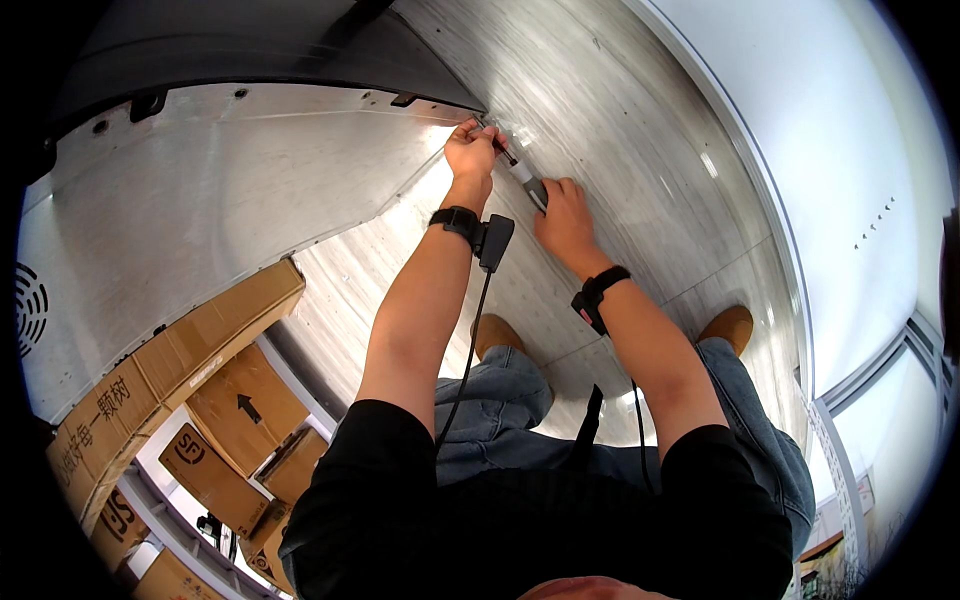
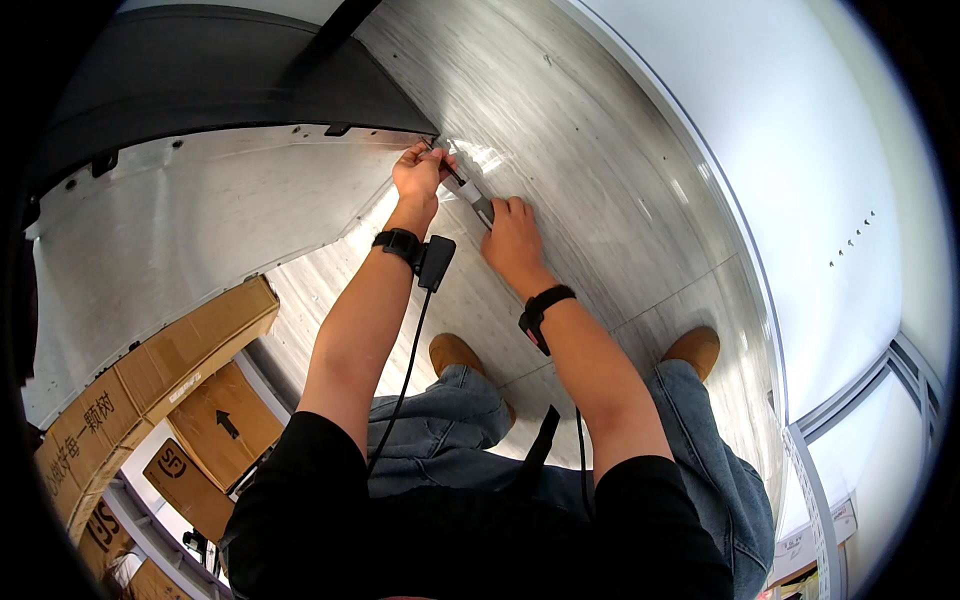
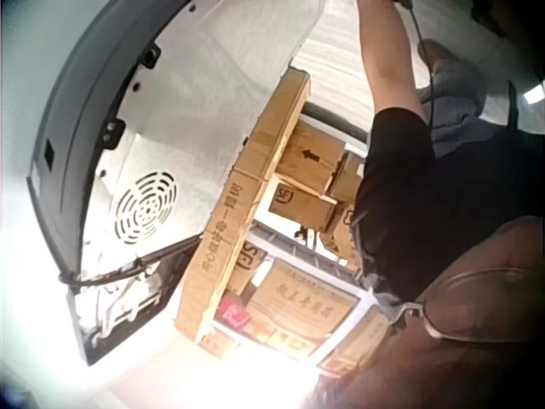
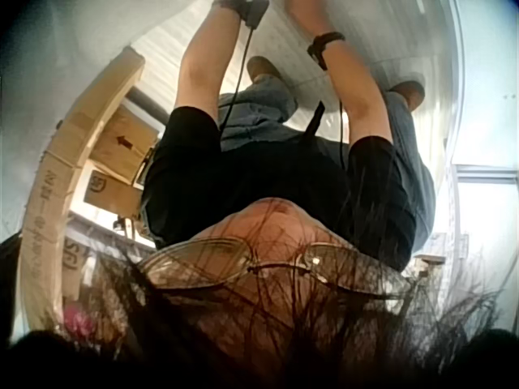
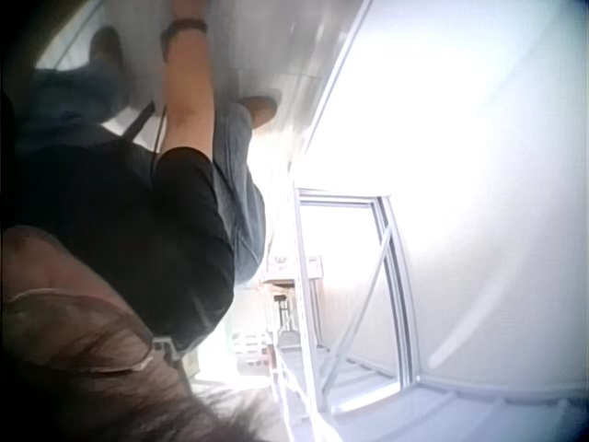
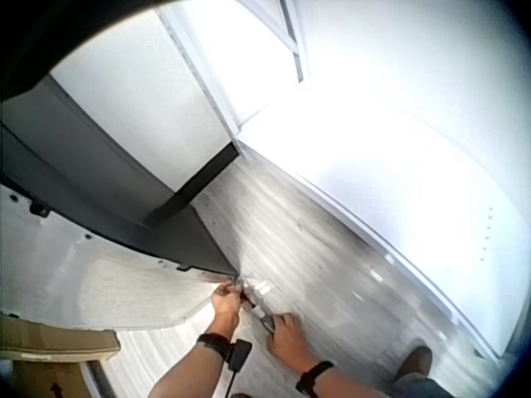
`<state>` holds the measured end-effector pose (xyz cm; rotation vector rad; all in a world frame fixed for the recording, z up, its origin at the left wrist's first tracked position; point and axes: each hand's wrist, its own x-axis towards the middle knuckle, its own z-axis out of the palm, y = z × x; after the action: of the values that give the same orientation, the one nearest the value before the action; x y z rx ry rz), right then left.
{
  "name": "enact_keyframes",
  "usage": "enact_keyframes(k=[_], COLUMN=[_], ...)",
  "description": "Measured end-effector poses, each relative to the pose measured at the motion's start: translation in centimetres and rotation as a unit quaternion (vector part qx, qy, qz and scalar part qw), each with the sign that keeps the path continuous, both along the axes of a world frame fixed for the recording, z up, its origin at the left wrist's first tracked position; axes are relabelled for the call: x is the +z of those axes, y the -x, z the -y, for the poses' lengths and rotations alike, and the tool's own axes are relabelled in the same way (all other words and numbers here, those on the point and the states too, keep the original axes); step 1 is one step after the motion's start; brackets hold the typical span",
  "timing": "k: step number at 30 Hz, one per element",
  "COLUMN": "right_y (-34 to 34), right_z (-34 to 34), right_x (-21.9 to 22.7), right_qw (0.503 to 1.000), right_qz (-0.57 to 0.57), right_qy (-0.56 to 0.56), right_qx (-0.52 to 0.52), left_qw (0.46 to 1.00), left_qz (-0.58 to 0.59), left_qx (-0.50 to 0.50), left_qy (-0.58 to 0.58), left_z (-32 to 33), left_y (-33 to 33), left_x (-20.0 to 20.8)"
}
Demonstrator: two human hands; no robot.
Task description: The person uses a screwdriver to fasten screws into the back panel of a white appliance, likely a refrigerator, securing it to a wall or rack. The person repeatedly picks up screws and tightens them at various points along the panel.
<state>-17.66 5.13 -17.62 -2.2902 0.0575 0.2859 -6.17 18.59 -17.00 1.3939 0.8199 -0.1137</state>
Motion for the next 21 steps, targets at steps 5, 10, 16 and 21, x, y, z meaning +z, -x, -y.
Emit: enact_keyframes(k=[5,10,16,21], right_y=[-0.7,-0.6,-0.5,-0.5], right_z=[0.0,0.0,0.5,0.8], right_x=[0.5,0.2,0.9,0.0], right_qw=[0.999,0.999,0.998,0.999], right_qz=[-0.037,-0.036,-0.057,-0.044], right_qy=[0.001,0.017,0.018,0.012], right_qx=[0.004,0.003,0.005,0.003], left_qw=[0.998,0.994,1.000,1.000], left_qz=[-0.014,-0.049,-0.028,0.006], left_qx=[-0.028,-0.021,-0.002,0.007], left_qy=[-0.050,-0.099,-0.012,-0.001], left_z=[-0.5,-0.1,-0.7,-0.2], left_y=[0.0,-0.1,-0.1,0.2], left_x=[-0.3,-0.2,-0.2,-0.4])
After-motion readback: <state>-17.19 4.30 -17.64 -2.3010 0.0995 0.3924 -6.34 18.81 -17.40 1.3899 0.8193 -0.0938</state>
